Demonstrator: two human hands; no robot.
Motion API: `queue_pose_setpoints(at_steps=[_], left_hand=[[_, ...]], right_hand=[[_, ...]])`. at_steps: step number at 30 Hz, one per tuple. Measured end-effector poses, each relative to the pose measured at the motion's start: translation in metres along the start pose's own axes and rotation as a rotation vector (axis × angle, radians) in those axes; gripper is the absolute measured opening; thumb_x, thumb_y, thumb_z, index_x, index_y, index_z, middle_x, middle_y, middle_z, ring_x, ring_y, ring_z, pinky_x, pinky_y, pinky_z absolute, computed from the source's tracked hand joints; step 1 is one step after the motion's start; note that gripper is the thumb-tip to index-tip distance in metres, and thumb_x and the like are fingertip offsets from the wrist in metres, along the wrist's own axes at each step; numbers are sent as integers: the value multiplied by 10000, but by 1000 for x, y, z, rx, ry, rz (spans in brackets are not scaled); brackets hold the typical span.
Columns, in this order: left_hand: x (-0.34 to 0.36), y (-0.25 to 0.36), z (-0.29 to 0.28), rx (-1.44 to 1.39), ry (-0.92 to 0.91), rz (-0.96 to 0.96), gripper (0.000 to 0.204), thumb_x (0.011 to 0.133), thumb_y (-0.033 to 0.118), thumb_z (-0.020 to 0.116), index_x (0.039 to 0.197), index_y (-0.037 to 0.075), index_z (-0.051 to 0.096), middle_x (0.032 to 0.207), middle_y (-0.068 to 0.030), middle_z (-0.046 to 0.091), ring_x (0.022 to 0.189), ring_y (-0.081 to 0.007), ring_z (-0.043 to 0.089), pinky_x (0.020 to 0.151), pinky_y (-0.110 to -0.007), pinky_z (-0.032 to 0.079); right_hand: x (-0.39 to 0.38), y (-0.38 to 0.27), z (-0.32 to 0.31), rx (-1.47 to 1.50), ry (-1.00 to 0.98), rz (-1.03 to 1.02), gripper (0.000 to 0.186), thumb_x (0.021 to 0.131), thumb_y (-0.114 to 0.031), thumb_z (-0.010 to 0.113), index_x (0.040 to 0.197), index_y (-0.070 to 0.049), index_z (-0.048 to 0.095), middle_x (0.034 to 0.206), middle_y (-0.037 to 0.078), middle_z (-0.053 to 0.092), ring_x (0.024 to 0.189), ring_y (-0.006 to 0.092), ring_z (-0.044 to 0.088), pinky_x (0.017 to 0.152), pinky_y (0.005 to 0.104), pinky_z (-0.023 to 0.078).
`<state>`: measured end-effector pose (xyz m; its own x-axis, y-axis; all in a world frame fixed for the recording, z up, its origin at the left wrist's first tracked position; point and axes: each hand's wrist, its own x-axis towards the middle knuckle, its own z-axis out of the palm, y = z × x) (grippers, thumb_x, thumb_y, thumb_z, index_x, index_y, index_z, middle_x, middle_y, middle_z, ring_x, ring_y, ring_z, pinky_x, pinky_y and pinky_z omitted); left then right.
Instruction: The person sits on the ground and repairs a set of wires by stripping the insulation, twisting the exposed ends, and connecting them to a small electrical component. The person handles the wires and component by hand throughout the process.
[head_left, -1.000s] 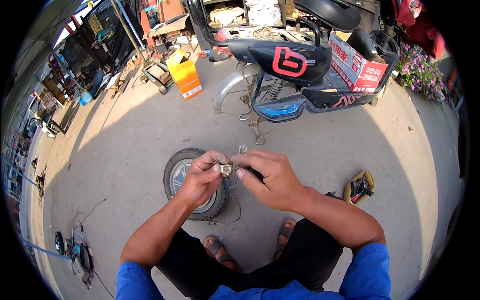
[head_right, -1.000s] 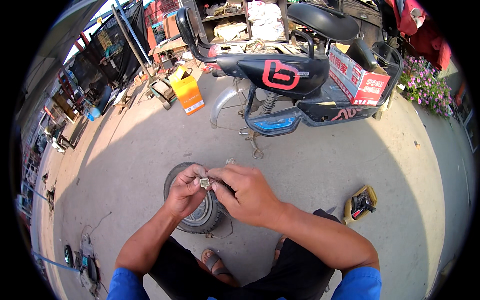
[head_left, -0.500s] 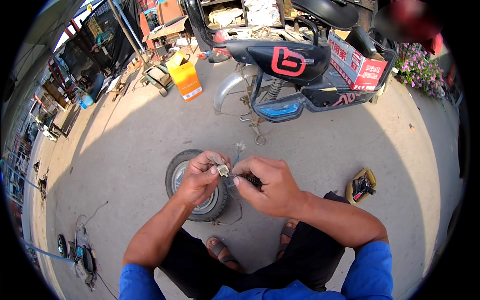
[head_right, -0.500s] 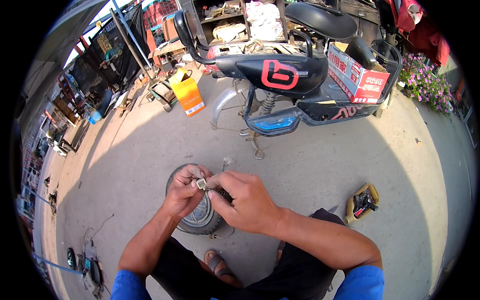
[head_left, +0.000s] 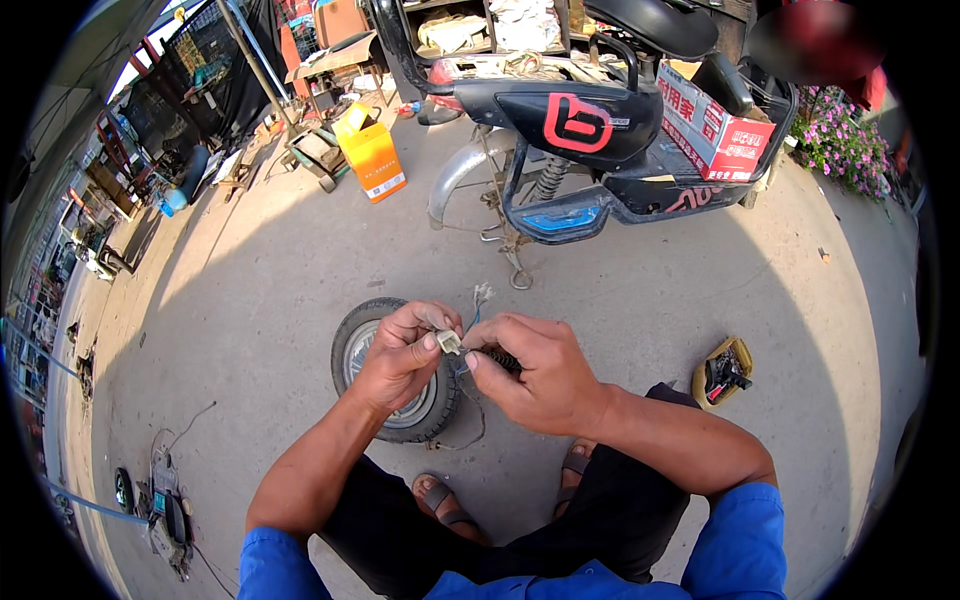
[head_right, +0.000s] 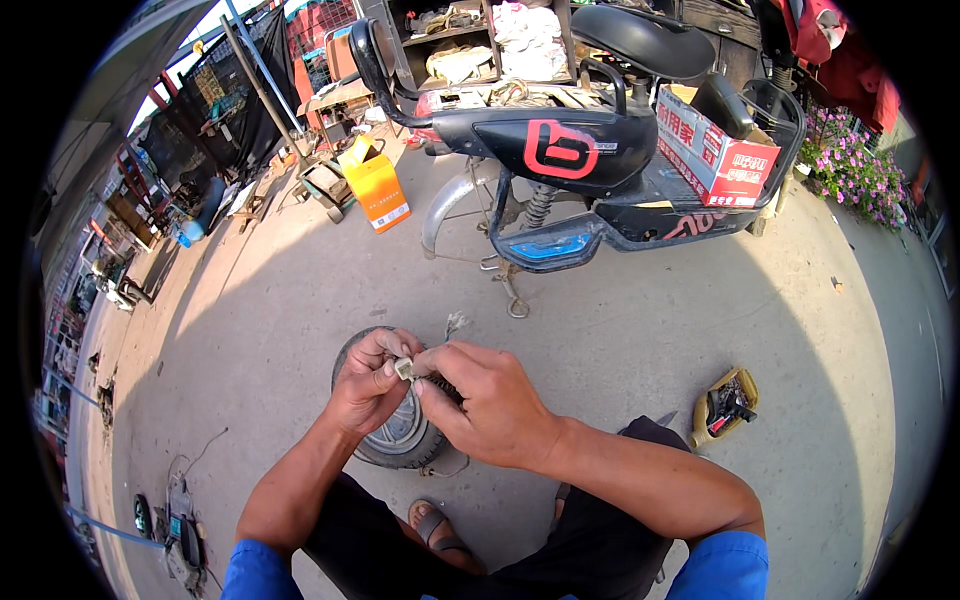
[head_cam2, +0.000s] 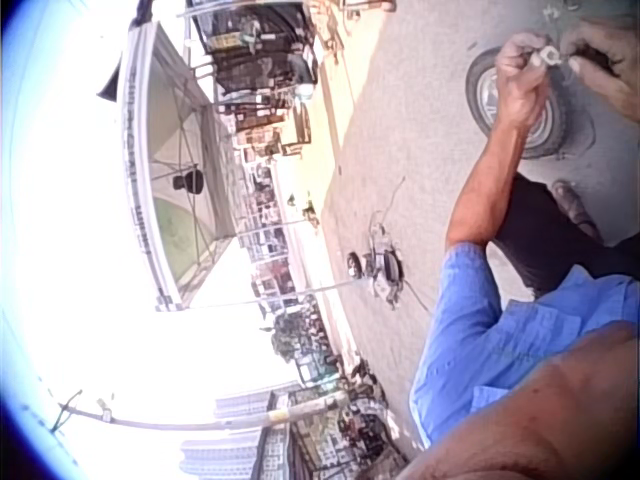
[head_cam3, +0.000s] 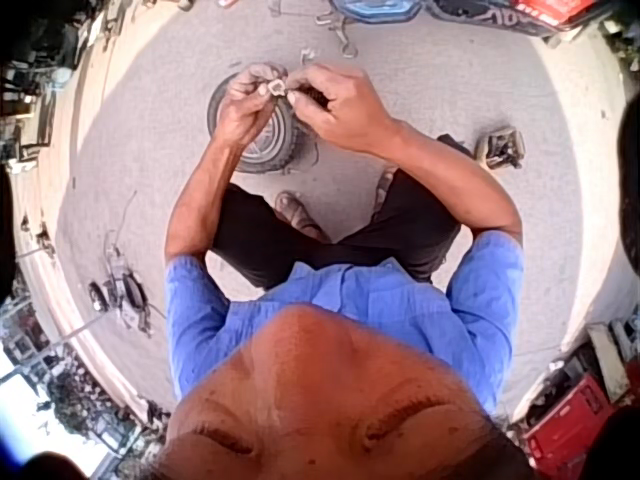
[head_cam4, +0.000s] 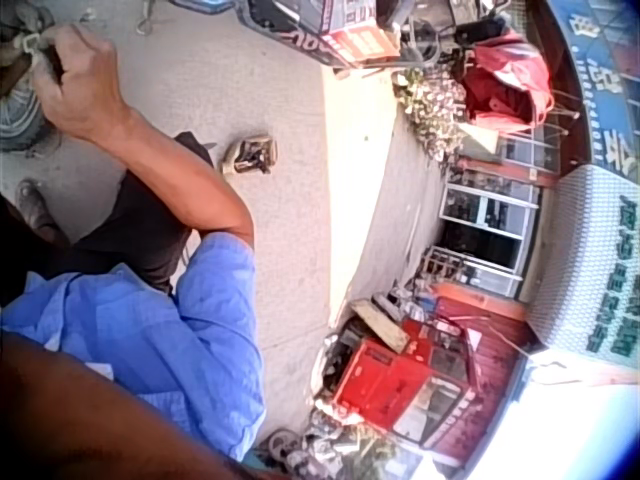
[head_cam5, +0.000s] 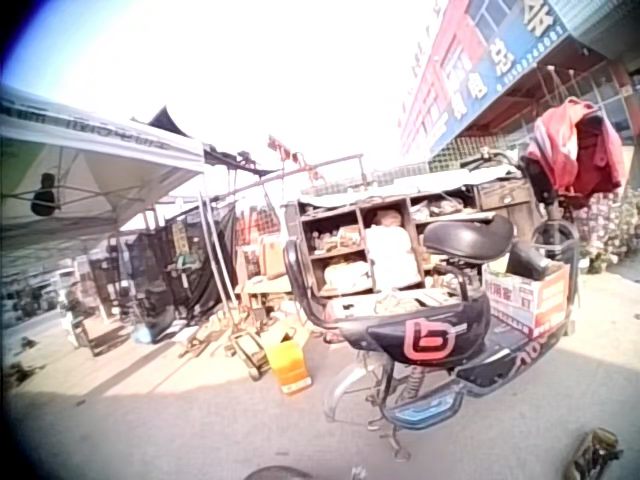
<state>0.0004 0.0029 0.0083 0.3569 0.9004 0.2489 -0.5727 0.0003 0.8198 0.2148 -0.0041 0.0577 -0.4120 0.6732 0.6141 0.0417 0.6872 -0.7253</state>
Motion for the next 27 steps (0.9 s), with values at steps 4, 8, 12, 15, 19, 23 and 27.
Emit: queue_pose_setpoints(at_steps=[4,8,12,15,19,23,27], left_hand=[[0,0,0,19,2,-7,157,932,137,717,1043,54,642,1060,-75,626,1003,-159,577,912,-326,434],[-1,1,1,31,7,-6,157,933,140,717,1038,51,644,1063,-74,628,1006,-158,576,913,-324,433],[0,-1,-1,35,14,12,159,932,142,719,1037,48,646,1061,-74,630,1004,-159,578,913,-323,432],[0,-1,-3,27,15,13,156,933,139,717,1038,47,647,1060,-75,632,1002,-159,580,911,-324,434],[0,2,0,31,4,4,157,933,136,718,1042,46,649,1059,-73,634,1000,-157,581,904,-326,439],[0,1,-1,33,17,2,174,931,144,726,1053,45,652,1055,-71,636,998,-157,584,899,-325,441],[0,-2,-2,27,23,1,186,928,150,732,1059,44,653,1053,-73,637,997,-156,586,898,-322,441]], right_hand=[[0,-1,-1,-19,-19,30,112,877,-25,672,983,9,658,838,135,668,676,262,663,602,354,506],[1,1,-1,-35,-10,17,107,882,-17,667,985,11,662,856,129,671,715,250,670,632,348,511],[1,0,-1,-100,-39,-64,155,871,-22,661,1025,-13,642,889,151,648,737,339,650,632,402,504],[0,1,1,-82,-36,-44,166,869,-19,661,1033,-19,642,890,148,646,740,343,645,636,403,503],[0,2,2,2,4,20,145,866,-23,668,1009,-11,648,862,148,642,717,333,635,624,395,492],[2,4,2,8,13,51,125,865,-31,675,984,-3,653,834,148,642,692,314,630,607,385,481],[1,3,0,-10,-15,88,112,885,-36,674,986,11,660,870,132,672,725,237,656,637,339,502]])
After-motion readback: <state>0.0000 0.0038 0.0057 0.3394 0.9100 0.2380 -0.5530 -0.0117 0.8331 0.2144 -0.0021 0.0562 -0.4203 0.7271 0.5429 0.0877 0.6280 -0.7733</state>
